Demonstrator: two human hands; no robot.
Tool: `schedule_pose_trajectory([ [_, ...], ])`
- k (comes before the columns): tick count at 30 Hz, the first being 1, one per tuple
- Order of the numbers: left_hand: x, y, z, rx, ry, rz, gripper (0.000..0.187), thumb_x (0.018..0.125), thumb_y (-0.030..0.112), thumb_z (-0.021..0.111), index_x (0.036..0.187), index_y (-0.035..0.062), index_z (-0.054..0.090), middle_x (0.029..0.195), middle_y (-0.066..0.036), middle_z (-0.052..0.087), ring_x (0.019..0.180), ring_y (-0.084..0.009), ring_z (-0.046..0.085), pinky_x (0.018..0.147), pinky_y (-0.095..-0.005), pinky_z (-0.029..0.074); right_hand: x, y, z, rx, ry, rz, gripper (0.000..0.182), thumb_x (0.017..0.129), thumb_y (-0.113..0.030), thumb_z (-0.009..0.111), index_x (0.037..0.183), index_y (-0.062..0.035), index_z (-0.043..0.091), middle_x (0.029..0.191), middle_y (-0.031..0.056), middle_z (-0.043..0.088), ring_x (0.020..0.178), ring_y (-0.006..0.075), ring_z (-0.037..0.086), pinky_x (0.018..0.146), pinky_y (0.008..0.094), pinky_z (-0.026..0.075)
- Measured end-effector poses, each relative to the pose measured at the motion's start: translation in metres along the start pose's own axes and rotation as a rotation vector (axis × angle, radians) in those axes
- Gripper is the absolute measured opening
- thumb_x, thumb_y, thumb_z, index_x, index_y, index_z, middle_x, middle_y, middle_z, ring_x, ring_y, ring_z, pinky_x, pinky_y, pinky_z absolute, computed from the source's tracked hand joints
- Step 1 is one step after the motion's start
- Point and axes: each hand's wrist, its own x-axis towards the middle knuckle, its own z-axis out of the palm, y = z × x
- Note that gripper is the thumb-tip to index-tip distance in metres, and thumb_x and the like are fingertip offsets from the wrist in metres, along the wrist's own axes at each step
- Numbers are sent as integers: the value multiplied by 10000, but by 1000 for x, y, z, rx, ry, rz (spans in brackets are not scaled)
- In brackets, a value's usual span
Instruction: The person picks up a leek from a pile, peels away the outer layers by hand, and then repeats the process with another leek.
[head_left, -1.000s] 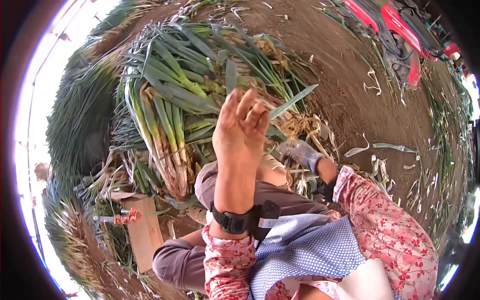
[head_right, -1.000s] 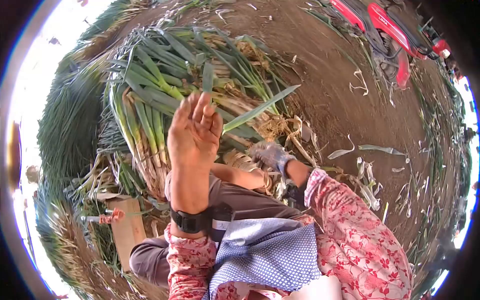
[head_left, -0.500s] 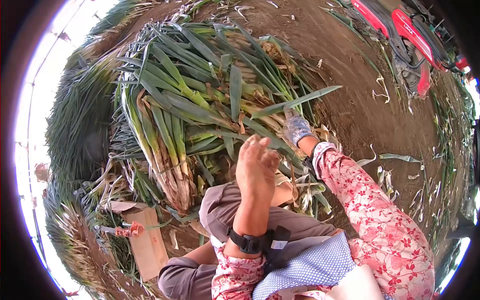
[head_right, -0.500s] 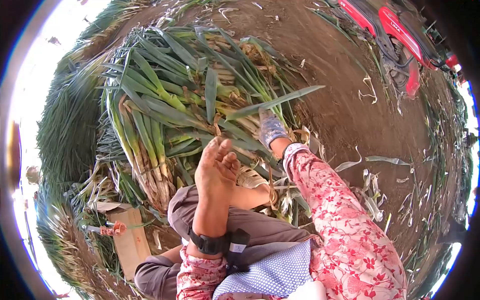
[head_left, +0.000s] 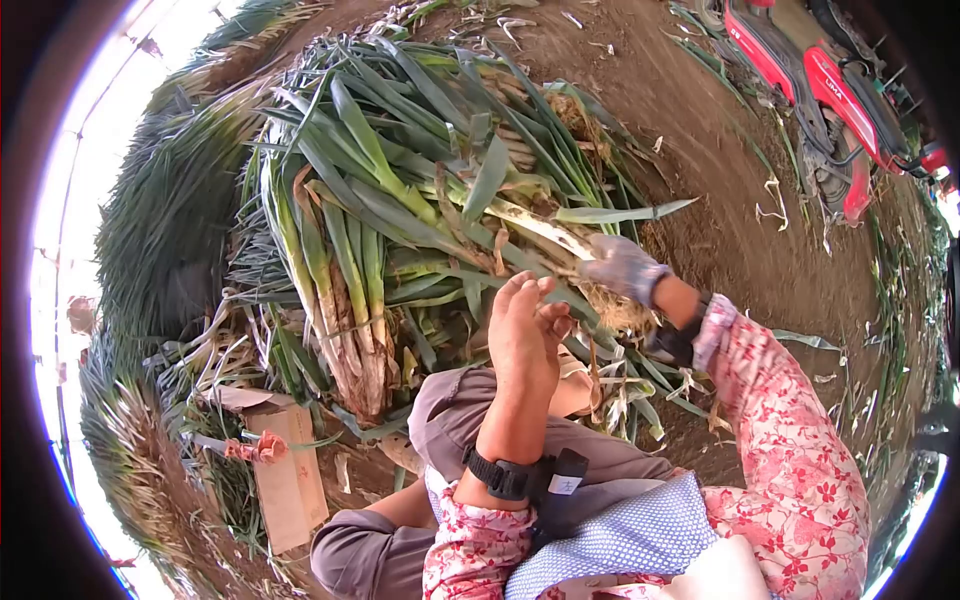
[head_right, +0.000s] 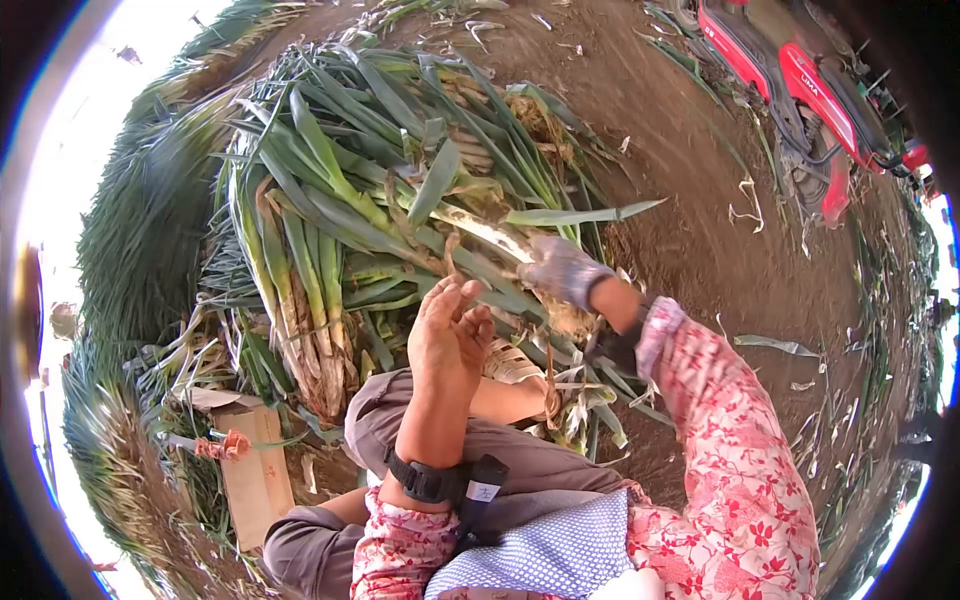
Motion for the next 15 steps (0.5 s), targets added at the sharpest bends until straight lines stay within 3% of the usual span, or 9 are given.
schedule_pose_trajectory([
  [4, 2, -2, -3, 25, 49, -1, 344, 880, 192, 499, 1179, 62, 392, 1003, -78, 540, 763, -187, 556, 617, -282, 448, -90, -56, -61, 612, -150, 98, 425, 748, -281, 638, 1044, 3, 525, 701, 55, 518, 606, 108, 534, 550, 239, 474],
  [7, 10, -9, -8, 70, 16, -28, 453, 893, 321, 491, 1243, 62, 369, 1100, -89, 524, 840, -200, 553, 670, -323, 446, -142, -51, -88, 839, -127, 37, 460, 766, -256, 644, 1088, 37, 495, 753, 51, 554, 534, 68, 515, 444, 177, 426],
  [10, 7, -9, 3, 83, -63, 5, 540, 893, 449, 439, 1259, 59, 369, 1215, -115, 475, 936, -219, 533, 767, -382, 426, -172, -31, -79, 1059, -206, 43, 521, 766, -269, 657, 1104, 81, 470, 740, 75, 569, 513, 69, 518, 392, 168, 401],
  [13, 9, -11, 4, -11, -219, -2, 571, 893, 469, 420, 1290, 67, 342, 1228, -118, 465, 994, -253, 512, 827, -397, 408, -203, -46, -65, 467, -118, 158, 440, 768, -248, 654, 1082, 33, 529, 768, 64, 578, 590, 82, 542, 477, 222, 441],
  [14, 11, -15, 4, -64, -213, 36, 586, 896, 468, 409, 1314, 68, 321, 1232, -122, 460, 1043, -278, 495, 876, -409, 395, -208, -42, -50, 544, -18, 37, 367, 768, -149, 616, 1062, 51, 526, 743, 16, 546, 563, 58, 494, 471, 204, 393],
  [15, 7, -11, 6, -64, -194, 107, 600, 895, 467, 410, 1314, 49, 315, 1231, -129, 456, 1046, -265, 495, 884, -405, 406, -217, -46, -44, 584, -14, 47, 379, 762, -170, 626, 1063, 41, 536, 759, 22, 553, 609, 66, 498, 531, 215, 407],
])
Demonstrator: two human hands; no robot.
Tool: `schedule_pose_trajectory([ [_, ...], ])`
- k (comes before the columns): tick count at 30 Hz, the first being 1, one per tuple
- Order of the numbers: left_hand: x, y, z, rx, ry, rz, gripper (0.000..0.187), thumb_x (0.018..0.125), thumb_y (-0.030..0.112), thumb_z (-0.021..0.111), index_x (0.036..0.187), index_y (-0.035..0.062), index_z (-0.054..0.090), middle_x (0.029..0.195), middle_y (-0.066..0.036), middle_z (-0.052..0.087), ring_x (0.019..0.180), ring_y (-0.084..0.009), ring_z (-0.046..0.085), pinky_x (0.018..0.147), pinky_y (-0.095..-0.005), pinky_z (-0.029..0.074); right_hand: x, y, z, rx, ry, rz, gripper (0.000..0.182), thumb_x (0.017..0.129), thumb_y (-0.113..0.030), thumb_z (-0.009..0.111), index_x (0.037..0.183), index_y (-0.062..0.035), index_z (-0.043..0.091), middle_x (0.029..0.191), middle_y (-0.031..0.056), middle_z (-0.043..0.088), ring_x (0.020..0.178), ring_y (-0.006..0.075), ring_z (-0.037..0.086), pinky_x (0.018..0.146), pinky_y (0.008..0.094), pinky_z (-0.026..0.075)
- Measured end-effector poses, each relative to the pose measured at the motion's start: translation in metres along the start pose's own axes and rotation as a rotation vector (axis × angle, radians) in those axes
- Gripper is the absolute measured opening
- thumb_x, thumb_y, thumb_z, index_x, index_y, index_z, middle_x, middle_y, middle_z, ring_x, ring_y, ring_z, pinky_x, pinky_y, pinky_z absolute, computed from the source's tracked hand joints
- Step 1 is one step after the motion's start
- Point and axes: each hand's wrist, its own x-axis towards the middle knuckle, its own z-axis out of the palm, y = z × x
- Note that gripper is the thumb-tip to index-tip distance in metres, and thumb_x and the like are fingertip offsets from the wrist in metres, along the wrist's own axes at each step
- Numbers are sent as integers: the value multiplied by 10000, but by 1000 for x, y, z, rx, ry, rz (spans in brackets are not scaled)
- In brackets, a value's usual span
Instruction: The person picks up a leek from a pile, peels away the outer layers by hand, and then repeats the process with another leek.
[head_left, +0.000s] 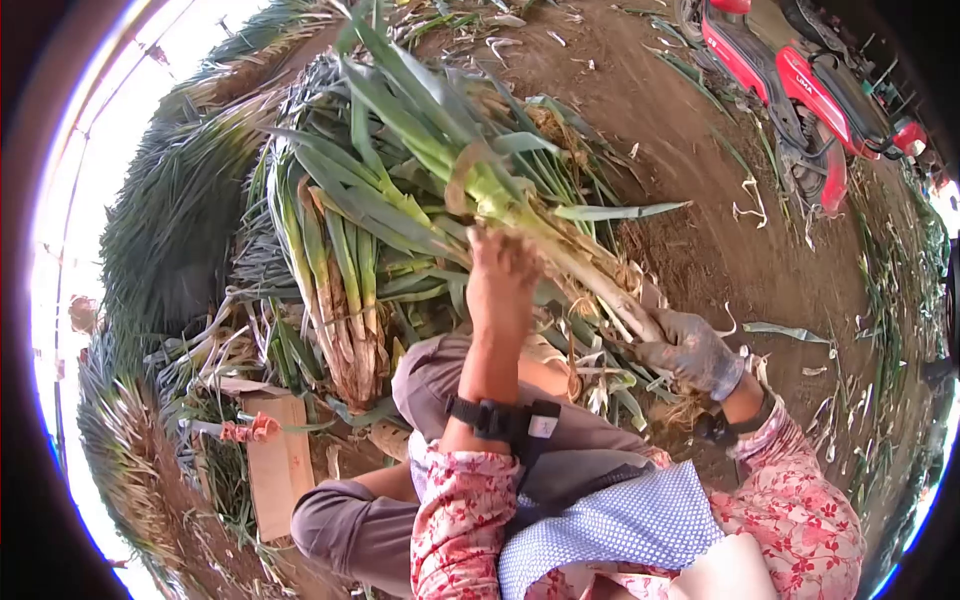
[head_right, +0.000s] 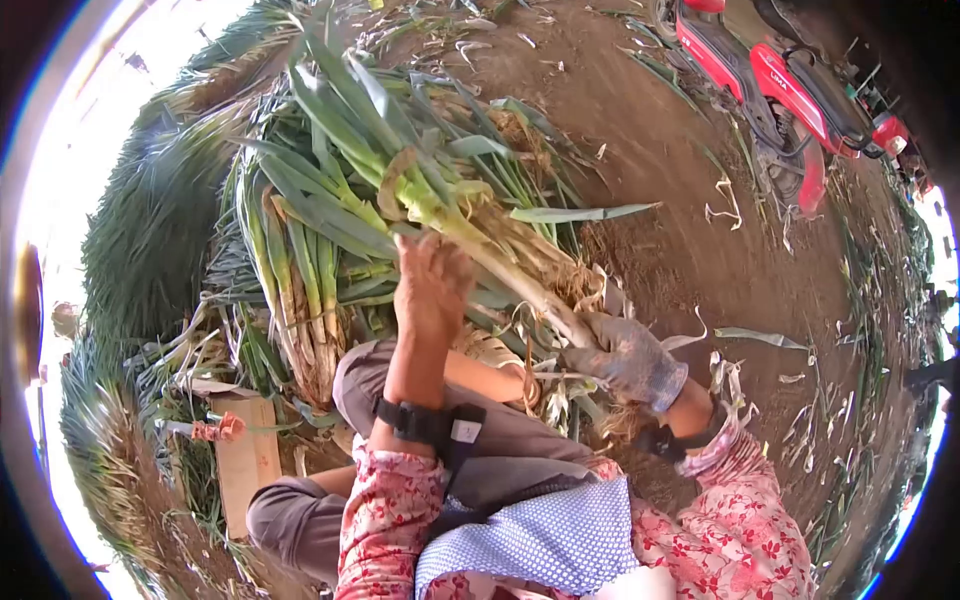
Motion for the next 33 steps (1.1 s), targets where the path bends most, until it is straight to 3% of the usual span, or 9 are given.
schedule_pose_trajectory([
  [6, 10, 25, -27, -52, 190, 215, 328, 885, 253, 510, 1137, 44, 499, 1030, -91, 589, 930, -236, 586, 756, -395, 511, -28, 28, 28, -15, -87, 23, 430, 740, -165, 618, 1139, -28, 533, 851, 28, 570, 743, 84, 510, 674, 238, 435],
  [10, 6, 36, -41, 44, 120, 183, 280, 867, 217, 550, 1113, 86, 522, 941, -58, 616, 783, -185, 615, 597, -300, 518, -7, 38, 22, -315, -104, 31, 492, 778, -317, 631, 1160, -33, 507, 892, 108, 596, 829, 191, 571, 750, 298, 454],
  [11, 7, 35, -42, 106, 136, 185, 277, 864, 214, 556, 1109, 89, 524, 927, -51, 617, 770, -177, 615, 587, -291, 514, 11, 64, 15, -616, -55, -246, 548, 790, -438, 589, 1155, -38, 504, 1028, 178, 571, 974, 295, 549, 844, 368, 431],
  [13, 2, 31, -36, 207, 139, 223, 259, 856, 224, 571, 1078, 95, 539, 884, -37, 614, 718, -141, 608, 552, -264, 509, 38, 65, 20, -697, 112, -309, 623, 807, -543, 498, 1143, -19, 505, 1171, 212, 505, 1081, 341, 489, 922, 398, 390],
  [15, -2, 28, -31, 165, 129, 242, 253, 849, 214, 583, 1061, 80, 544, 869, -38, 614, 707, -138, 607, 545, -255, 508, 60, 35, 33, -591, 105, -322, 674, 814, -561, 480, 1192, -3, 471, 1168, 191, 515, 1078, 299, 496, 913, 371, 389],
  [17, -3, 28, -31, 131, 123, 240, 236, 841, 188, 596, 1033, 60, 552, 884, -37, 613, 710, -134, 605, 557, -253, 512, 89, 1, 48, -283, -142, -250, 675, 822, -562, 466, 1174, 14, 488, 1108, 182, 547, 1010, 251, 528, 881, 342, 402],
  [22, -9, 30, -34, 176, 93, 279, 234, 849, 168, 581, 1045, 44, 549, 927, -44, 604, 747, -154, 602, 618, -295, 516, 126, -28, 75, 69, -277, -269, 544, 802, -422, 603, 1113, 21, 544, 969, 100, 608, 889, 145, 542, 832, 281, 414],
  [23, -9, 31, -34, 178, 116, 307, 239, 850, 166, 579, 1050, 38, 548, 928, -49, 603, 747, -160, 601, 625, -302, 515, 127, -29, 78, 90, -274, -238, 417, 813, -262, 610, 1142, -15, 537, 1002, 82, 609, 924, 131, 541, 831, 267, 416],
  [33, 6, 17, -36, 132, 10, 375, 214, 858, 163, 577, 984, -8, 601, 891, -41, 613, 757, -103, 564, 682, -231, 453, 125, -10, 81, 115, -71, -255, 422, 772, -285, 637, 1068, 8, 566, 940, 117, 620, 840, 164, 576, 773, 295, 445],
])
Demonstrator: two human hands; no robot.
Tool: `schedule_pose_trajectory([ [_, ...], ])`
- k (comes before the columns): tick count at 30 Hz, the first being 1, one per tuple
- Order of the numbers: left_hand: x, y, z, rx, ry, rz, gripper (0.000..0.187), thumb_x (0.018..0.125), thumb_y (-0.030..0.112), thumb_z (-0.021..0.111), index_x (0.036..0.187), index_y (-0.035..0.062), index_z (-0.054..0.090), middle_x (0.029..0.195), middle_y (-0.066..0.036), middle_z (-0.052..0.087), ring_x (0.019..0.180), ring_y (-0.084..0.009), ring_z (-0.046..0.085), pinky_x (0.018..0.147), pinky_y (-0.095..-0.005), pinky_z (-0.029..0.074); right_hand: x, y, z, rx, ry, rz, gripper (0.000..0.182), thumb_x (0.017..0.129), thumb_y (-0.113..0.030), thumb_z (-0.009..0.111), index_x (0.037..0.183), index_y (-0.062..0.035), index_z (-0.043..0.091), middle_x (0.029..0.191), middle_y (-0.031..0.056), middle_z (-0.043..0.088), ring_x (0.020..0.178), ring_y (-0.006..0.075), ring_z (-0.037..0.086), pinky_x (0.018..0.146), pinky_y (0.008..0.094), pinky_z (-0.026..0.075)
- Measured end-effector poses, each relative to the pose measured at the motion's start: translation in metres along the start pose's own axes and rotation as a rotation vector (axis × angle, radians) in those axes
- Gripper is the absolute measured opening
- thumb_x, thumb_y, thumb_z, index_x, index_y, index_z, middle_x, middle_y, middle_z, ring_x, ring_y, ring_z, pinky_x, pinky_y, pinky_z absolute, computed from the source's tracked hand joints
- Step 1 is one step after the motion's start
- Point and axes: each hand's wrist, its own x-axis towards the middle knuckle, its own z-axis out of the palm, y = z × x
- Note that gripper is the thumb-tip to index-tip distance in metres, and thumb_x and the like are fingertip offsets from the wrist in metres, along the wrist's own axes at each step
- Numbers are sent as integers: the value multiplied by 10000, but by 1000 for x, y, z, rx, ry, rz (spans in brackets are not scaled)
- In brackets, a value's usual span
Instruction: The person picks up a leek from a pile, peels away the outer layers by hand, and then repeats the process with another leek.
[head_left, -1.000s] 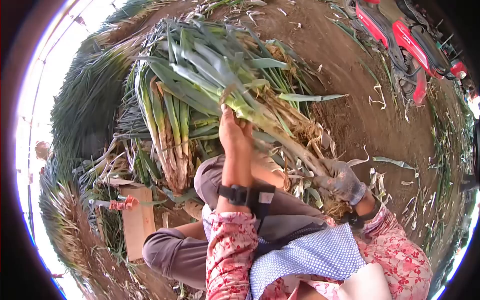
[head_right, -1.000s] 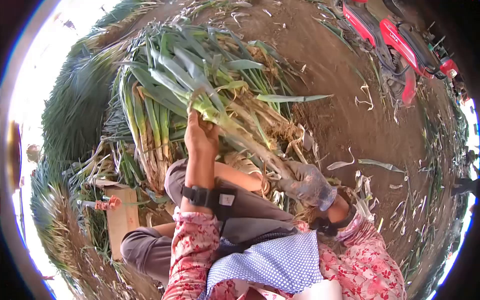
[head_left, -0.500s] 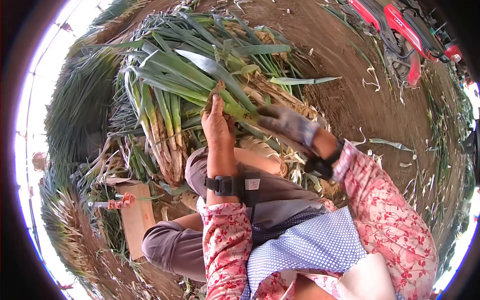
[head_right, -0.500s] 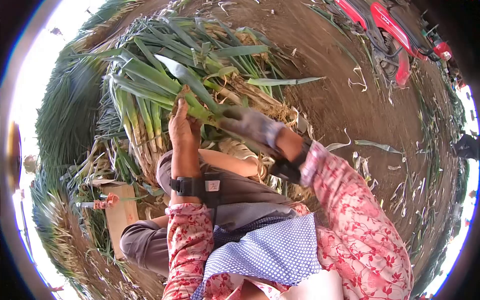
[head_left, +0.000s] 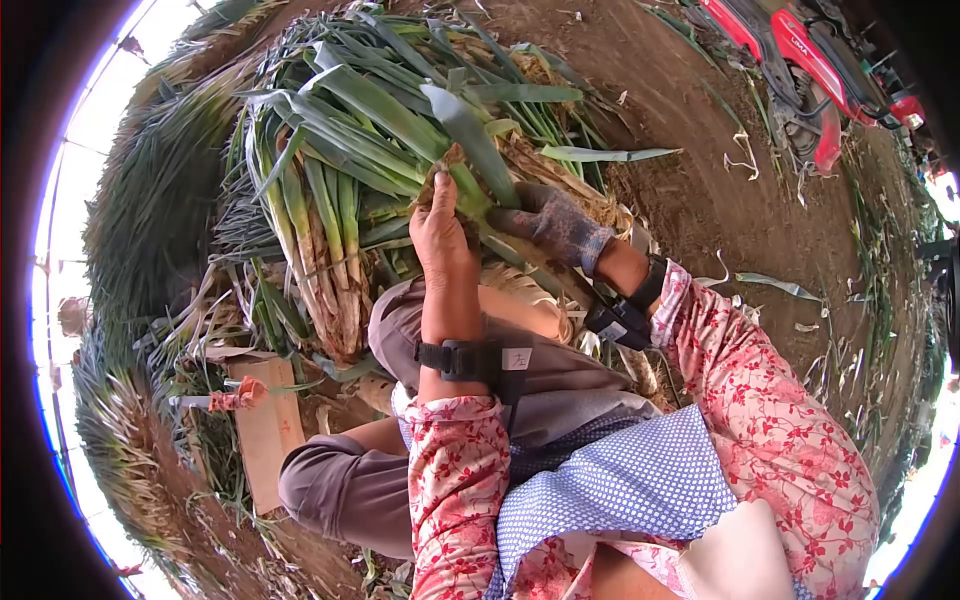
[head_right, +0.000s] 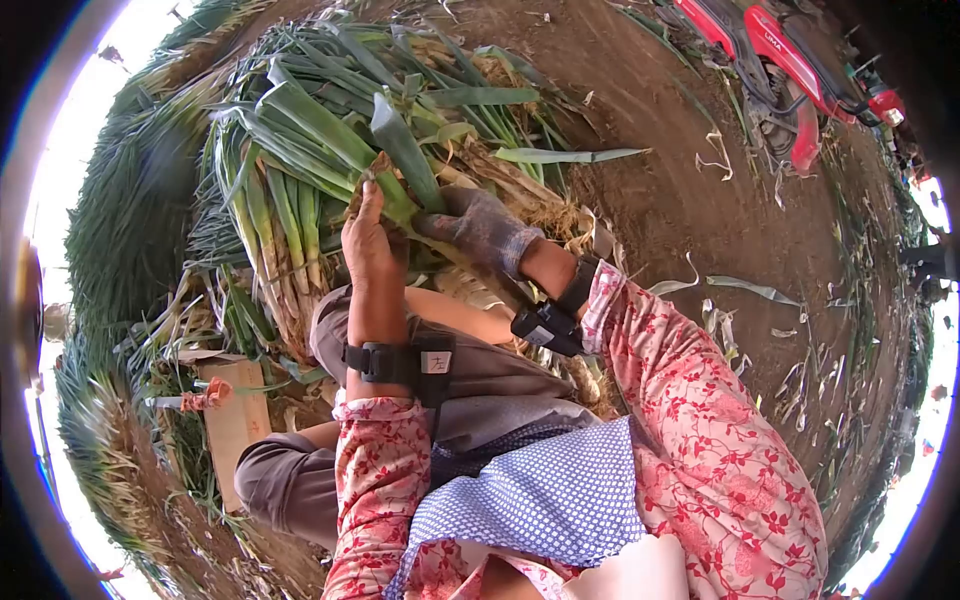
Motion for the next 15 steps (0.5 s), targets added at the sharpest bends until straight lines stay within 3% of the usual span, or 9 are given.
schedule_pose_trajectory([
  [5, -3, -1, 4, -13, -24, 0, 205, 870, 158, 554, 982, -11, 587, 869, -53, 612, 733, -133, 582, 631, -261, 479, -4, 6, 1, -179, 89, -84, 406, 772, -267, 635, 1062, 9, 568, 895, 131, 634, 788, 167, 586, 742, 302, 458],
  [8, -8, 5, 2, 16, -11, -1, 205, 882, 153, 527, 993, -13, 571, 860, -77, 611, 699, -167, 598, 590, -295, 502, -10, -4, -8, -304, 34, 13, 341, 780, -259, 628, 1017, -17, 591, 822, 99, 630, 737, 161, 587, 659, 305, 473],
  [11, -8, 14, 0, 38, 0, 51, 210, 890, 146, 507, 1014, -16, 556, 876, -96, 612, 692, -191, 610, 581, -316, 516, -50, -28, -17, -252, 15, -51, 290, 780, -242, 627, 962, -19, 594, 732, 62, 592, 666, 141, 578, 581, 276, 481],
  [13, -6, 20, 2, 4, 89, 19, 209, 890, 141, 504, 1013, -22, 551, 868, -101, 609, 680, -201, 610, 577, -320, 521, -76, 3, -54, -112, -8, -11, 276, 802, -259, 580, 921, -9, 577, 674, 46, 555, 601, 135, 565, 542, 257, 492],
  [15, -1, 15, -2, -23, 80, 65, 202, 881, 122, 516, 1020, -23, 542, 875, -102, 601, 686, -218, 609, 595, -344, 534, -104, 16, -91, -217, 96, 85, 284, 800, -282, 564, 886, -11, 574, 647, 58, 549, 572, 151, 562, 527, 270, 487],
])
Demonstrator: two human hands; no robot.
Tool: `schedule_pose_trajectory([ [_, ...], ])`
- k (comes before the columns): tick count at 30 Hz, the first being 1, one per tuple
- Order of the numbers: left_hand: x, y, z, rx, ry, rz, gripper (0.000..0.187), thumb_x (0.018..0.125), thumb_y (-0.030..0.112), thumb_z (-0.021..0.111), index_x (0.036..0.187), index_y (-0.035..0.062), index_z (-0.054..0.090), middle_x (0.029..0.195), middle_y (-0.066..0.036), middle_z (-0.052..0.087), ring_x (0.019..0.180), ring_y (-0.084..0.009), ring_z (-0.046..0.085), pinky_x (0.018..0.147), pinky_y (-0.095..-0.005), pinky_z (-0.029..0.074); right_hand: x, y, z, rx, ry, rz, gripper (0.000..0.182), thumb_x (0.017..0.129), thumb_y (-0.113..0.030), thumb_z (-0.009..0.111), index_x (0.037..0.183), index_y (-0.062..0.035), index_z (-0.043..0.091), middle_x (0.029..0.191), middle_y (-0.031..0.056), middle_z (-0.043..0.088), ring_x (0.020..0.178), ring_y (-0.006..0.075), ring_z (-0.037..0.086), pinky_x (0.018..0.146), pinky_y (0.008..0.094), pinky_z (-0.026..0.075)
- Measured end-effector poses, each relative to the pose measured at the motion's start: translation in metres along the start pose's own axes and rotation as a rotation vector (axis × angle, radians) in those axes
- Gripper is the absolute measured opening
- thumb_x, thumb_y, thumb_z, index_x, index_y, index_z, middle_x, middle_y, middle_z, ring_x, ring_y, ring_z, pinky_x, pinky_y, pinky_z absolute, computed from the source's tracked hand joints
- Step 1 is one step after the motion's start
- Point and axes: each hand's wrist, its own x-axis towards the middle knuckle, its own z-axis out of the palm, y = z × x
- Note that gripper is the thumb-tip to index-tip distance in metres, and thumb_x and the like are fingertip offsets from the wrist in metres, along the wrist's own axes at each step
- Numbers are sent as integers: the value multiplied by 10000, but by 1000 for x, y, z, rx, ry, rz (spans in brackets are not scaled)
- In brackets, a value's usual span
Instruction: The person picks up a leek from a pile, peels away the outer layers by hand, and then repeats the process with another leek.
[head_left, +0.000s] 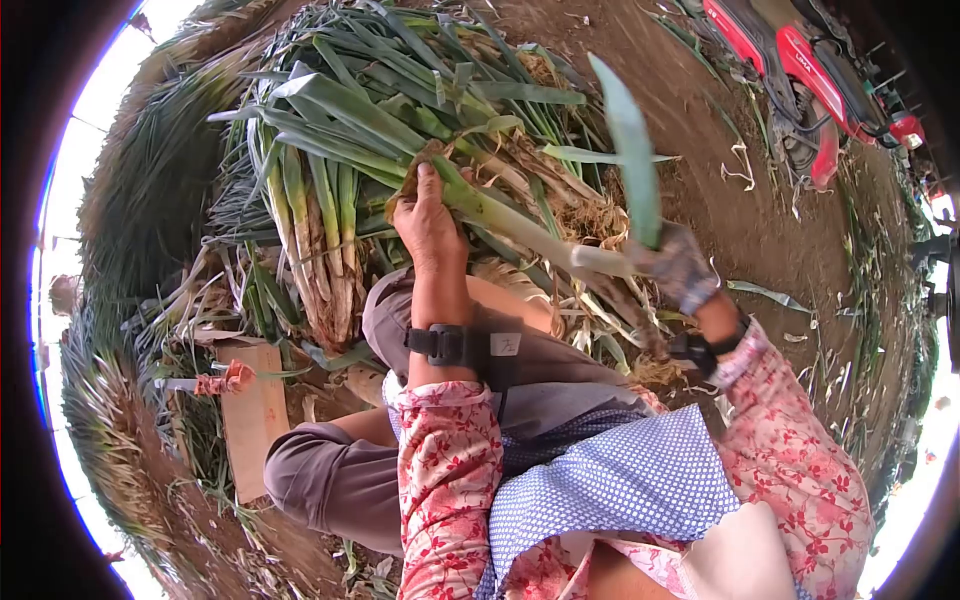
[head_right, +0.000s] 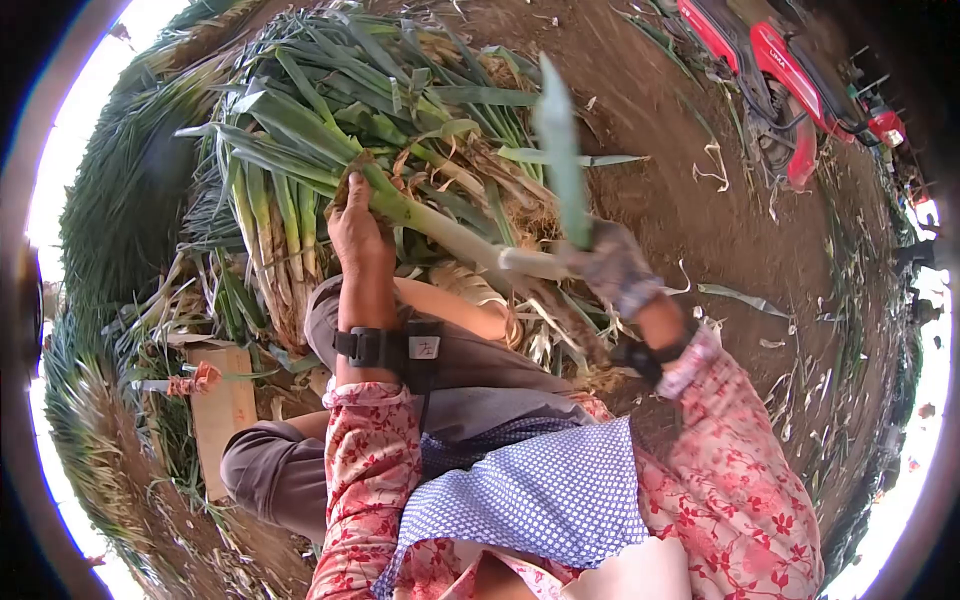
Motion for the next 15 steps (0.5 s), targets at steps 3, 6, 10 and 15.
schedule_pose_trajectory([
  [3, 3, -3, 0, -13, -3, 45, 212, 871, 95, 529, 1043, -29, 528, 914, -101, 592, 727, -220, 614, 589, -347, 542, -53, 20, -41, -521, 356, 255, 306, 763, -328, 587, 842, -32, 592, 656, 116, 588, 581, 209, 572, 537, 338, 454],
  [6, 1, 2, 8, -54, 76, 13, 227, 873, 109, 531, 1057, -24, 527, 931, -101, 587, 753, -215, 614, 590, -330, 545, -103, 81, -103, -702, 508, 478, 327, 731, -326, 599, 845, -19, 602, 686, 154, 599, 638, 244, 591, 602, 370, 455],
  [10, -5, 3, 10, 0, 114, -8, 235, 872, 147, 542, 1061, 8, 543, 929, -95, 604, 755, -226, 635, 591, -292, 547, -158, 188, -179, -568, 708, 713, 350, 711, -306, 608, 855, 13, 602, 704, 175, 603, 655, 273, 593, 620, 366, 458],
  [15, 1, 3, 0, -18, 50, 52, 235, 857, 151, 566, 1060, 36, 536, 910, -81, 620, 758, -211, 643, 516, -258, 528, -103, 110, -138, -860, 348, 905, 467, 734, -343, 586, 1035, 14, 568, 1016, 251, 579, 972, 345, 563, 825, 403, 431],
])
